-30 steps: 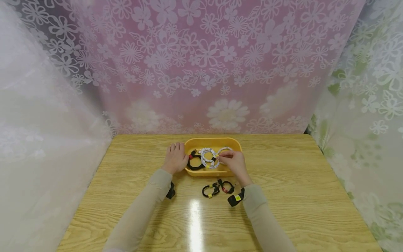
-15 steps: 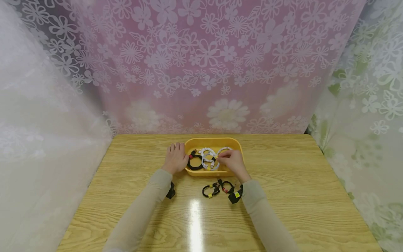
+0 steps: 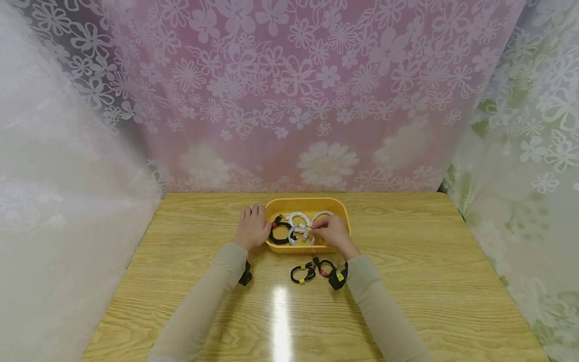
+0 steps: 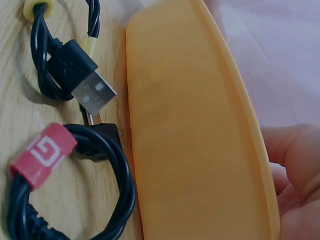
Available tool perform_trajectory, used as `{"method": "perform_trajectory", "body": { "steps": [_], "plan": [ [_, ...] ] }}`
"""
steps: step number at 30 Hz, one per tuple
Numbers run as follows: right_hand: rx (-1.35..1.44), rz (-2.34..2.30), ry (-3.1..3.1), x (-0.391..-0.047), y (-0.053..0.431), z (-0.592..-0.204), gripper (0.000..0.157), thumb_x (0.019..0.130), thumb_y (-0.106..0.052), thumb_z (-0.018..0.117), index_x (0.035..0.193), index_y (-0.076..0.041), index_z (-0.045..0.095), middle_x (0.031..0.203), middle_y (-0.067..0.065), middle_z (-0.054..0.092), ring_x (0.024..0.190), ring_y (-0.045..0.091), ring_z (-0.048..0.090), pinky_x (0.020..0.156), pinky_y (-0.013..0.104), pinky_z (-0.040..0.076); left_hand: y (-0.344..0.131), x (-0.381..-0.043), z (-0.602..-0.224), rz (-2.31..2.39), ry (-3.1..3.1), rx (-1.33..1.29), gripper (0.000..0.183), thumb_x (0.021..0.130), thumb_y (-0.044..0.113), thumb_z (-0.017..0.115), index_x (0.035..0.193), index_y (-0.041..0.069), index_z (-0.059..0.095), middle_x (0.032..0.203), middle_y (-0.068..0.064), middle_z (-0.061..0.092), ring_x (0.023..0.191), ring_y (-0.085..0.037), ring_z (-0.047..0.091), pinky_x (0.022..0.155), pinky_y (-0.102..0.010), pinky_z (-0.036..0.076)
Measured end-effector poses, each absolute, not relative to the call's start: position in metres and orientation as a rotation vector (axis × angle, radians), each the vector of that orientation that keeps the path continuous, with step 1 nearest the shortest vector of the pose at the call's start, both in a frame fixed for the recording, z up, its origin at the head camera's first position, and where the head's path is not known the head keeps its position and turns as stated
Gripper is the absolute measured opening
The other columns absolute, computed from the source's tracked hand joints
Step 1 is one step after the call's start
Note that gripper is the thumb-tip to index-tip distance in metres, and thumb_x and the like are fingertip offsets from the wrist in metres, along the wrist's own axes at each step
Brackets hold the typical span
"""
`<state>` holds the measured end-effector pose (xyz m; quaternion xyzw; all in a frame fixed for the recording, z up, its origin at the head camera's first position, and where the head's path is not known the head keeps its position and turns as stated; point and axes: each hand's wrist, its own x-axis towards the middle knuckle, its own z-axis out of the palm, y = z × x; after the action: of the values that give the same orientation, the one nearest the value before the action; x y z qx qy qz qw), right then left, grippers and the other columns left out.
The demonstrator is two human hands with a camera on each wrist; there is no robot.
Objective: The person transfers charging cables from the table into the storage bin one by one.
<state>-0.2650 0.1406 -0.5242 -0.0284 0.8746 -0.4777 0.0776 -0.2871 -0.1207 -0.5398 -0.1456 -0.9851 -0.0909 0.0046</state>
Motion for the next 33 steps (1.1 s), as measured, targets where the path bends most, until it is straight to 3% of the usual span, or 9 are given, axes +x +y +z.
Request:
{"method": "perform_trajectory", "body": {
  "steps": [14,33],
  "plan": [
    [-0.099,-1.354,2.648,-0.2673,0.1397,-0.5268,0.008,0.083,-0.006,0.076,0.09,-0.002,0.073,0.085,0.008,0.067,0.068,0.019,0.06,0.059,0.032,0.049,-0.1196,-0.2863,-0.5375,-0.292,-3.11,-0.435,0.027,0.104,0.024,0.037,0.119,0.003,0.043,0.117,-0.018,0.043,0.104,-0.036,0.038,0.091,-0.047,0.03],
    [-0.052,-1.142,2.749,-0.2658,0.1353,-0.5295,0.004,0.078,-0.009,0.079,0.076,-0.007,0.076,0.071,0.002,0.07,0.062,0.018,0.06,0.057,0.032,0.049,-0.1197,-0.2862,-0.5394,-0.319,-3.109,-0.433,0.024,0.104,0.024,0.038,0.117,0.004,0.043,0.116,-0.017,0.043,0.103,-0.035,0.037,0.091,-0.046,0.029]
  ]
}}
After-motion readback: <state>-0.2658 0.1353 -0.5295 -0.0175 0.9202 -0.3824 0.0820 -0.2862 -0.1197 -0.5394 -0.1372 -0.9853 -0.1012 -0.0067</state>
